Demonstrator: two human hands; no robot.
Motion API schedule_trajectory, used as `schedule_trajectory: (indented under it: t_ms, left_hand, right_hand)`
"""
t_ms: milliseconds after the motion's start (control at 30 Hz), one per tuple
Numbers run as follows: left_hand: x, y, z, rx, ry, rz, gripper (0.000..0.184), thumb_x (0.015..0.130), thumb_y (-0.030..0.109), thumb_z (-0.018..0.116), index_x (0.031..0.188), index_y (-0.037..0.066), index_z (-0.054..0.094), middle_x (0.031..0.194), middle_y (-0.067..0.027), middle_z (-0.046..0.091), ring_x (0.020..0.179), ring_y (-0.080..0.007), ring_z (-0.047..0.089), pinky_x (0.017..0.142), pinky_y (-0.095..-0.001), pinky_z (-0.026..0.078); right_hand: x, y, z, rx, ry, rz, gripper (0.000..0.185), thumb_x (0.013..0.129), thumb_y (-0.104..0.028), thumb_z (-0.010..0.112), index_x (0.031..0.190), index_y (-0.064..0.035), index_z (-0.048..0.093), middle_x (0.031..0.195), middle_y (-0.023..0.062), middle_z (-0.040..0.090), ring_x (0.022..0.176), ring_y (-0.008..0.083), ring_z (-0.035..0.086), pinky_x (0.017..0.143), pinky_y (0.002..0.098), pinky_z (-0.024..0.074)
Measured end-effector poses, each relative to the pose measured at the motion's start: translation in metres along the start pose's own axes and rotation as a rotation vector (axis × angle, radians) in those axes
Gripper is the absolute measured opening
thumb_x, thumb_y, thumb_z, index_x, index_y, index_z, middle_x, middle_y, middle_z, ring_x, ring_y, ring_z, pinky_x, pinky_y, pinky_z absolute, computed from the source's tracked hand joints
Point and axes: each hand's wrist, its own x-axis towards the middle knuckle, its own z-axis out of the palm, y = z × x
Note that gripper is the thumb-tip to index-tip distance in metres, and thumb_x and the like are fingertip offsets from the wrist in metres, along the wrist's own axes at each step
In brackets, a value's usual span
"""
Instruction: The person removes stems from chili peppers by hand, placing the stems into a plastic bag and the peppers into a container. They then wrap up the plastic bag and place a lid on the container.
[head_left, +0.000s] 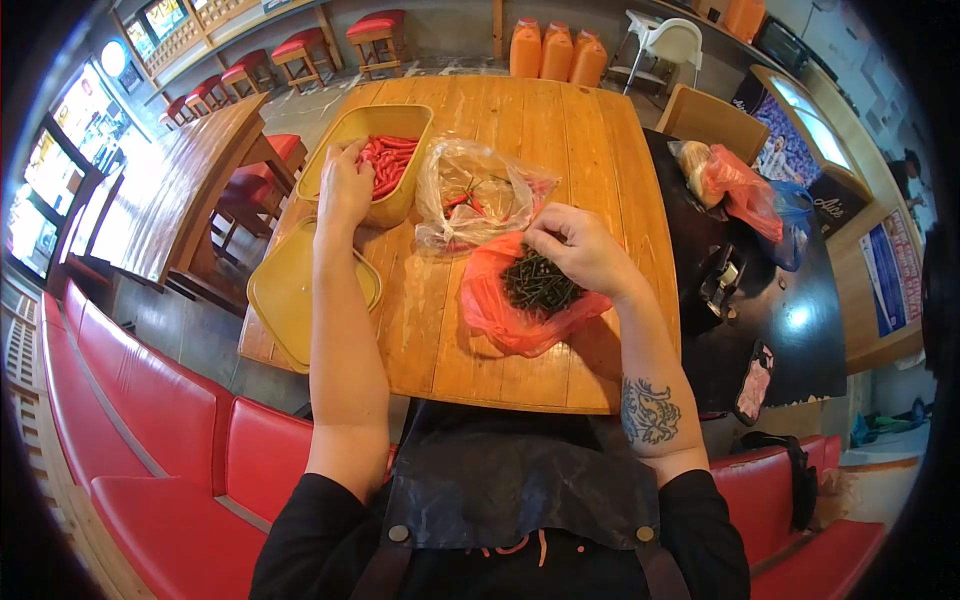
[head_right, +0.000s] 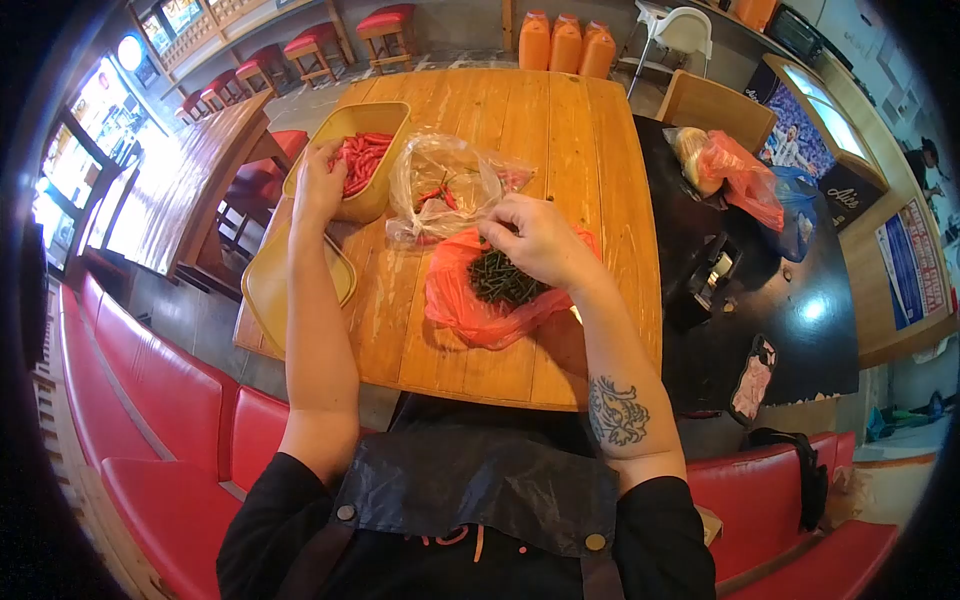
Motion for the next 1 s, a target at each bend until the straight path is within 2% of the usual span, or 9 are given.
schedule_trajectory:
  t_ms: [133,200,267,333,500,700,800,900,1000]
  left_hand:
    - [-0.005,0.015,0.002,0.214,0.201,0.065,0.028,0.077,0.005,0.054,0.105,0.002,0.058,0.104,-0.0164,0.053,0.095,-0.0312,0.052,0.086,-0.0348,0.04]
    - [-0.008,0.043,0.001,-0.064,0.13,0.173,0.022,0.078,0.007,0.055,0.098,0.001,0.059,0.101,-0.0156,0.055,0.092,-0.0315,0.053,0.081,-0.0363,0.042]
    - [-0.018,0.06,0.022,-0.187,-0.132,0.219,0.019,0.079,0.008,0.055,0.095,0.002,0.06,0.098,-0.0151,0.057,0.089,-0.0312,0.056,0.077,-0.0375,0.045]
    - [-0.028,0.066,0.046,-0.129,-0.369,0.336,0.019,0.077,0.013,0.059,0.093,0.001,0.06,0.093,-0.0156,0.058,0.087,-0.0321,0.057,0.077,-0.0399,0.045]
    - [-0.043,0.067,0.067,0.323,-0.321,0.222,0.028,0.073,0.017,0.061,0.094,-0.002,0.06,0.089,-0.0176,0.061,0.089,-0.0315,0.057,0.079,-0.0398,0.044]
    - [-0.032,0.063,0.065,-0.069,-0.387,0.109,0.026,0.072,0.013,0.063,0.093,-0.002,0.061,0.086,-0.0177,0.063,0.081,-0.0291,0.061,0.072,-0.0368,0.046]
    - [-0.026,0.064,0.063,-0.299,-0.279,0.051,0.021,0.076,0.01,0.062,0.093,-0.002,0.061,0.081,-0.0124,0.065,0.074,-0.0171,0.061,0.068,-0.0278,0.046]
    - [-0.025,0.069,0.061,-0.556,-0.236,-0.084,0.017,0.076,0.012,0.063,0.088,0.0,0.063,0.08,-0.0121,0.065,0.073,-0.0179,0.062,0.067,-0.0297,0.046]
    - [-0.028,0.083,0.045,-0.825,-0.311,-0.138,0.02,0.081,0.013,0.06,0.096,-0.001,0.059,0.086,-0.0076,0.064,0.075,-0.0101,0.056,0.069,-0.0238,0.043]
  right_hand:
    - [0.0,0.01,0.003,-0.216,-0.002,-0.135,0.005,0.074,-0.005,0.061,0.074,-0.0006,0.058,0.073,0.0091,0.053,0.071,0.0206,0.054,0.065,0.03,0.0432]
    - [-0.001,0.007,0.004,-0.249,0.019,-0.15,0.007,0.07,-0.004,0.062,0.073,-0.0005,0.057,0.075,0.011,0.055,0.074,0.0258,0.054,0.069,0.0324,0.0432]
    - [0.0,0.011,0.006,-0.261,0.025,-0.199,0.007,0.07,-0.003,0.062,0.073,-0.0005,0.057,0.076,0.0109,0.055,0.075,0.0259,0.054,0.07,0.0327,0.0431]
    - [0.0,0.012,0.008,-0.273,0.02,-0.247,0.007,0.07,-0.003,0.062,0.074,-0.0005,0.057,0.076,0.0109,0.055,0.077,0.026,0.054,0.071,0.033,0.043]
    - [0.0,0.009,0.011,-0.239,0.07,-0.238,0.008,0.072,-0.004,0.062,0.078,-0.0001,0.058,0.077,0.0114,0.055,0.075,0.0254,0.055,0.069,0.0322,0.0439]
    - [0.002,0.009,0.011,-0.224,0.131,-0.229,0.008,0.074,-0.004,0.061,0.081,0.0005,0.059,0.077,0.0109,0.056,0.072,0.0236,0.057,0.067,0.0304,0.0448]
    - [0.002,0.005,0.01,-0.178,0.208,-0.196,0.009,0.075,-0.004,0.06,0.083,0.0006,0.059,0.079,0.0107,0.058,0.073,0.0229,0.057,0.068,0.0295,0.0449]
    - [0.003,0.003,0.01,-0.156,0.277,-0.203,0.011,0.075,-0.002,0.06,0.085,0.0012,0.059,0.08,0.0107,0.058,0.074,0.0229,0.058,0.069,0.0284,0.0449]
    - [0.004,0.004,0.012,-0.112,0.34,-0.235,0.014,0.076,-0.002,0.06,0.09,0.0004,0.059,0.081,0.0097,0.059,0.074,0.02,0.058,0.068,0.0266,0.0451]
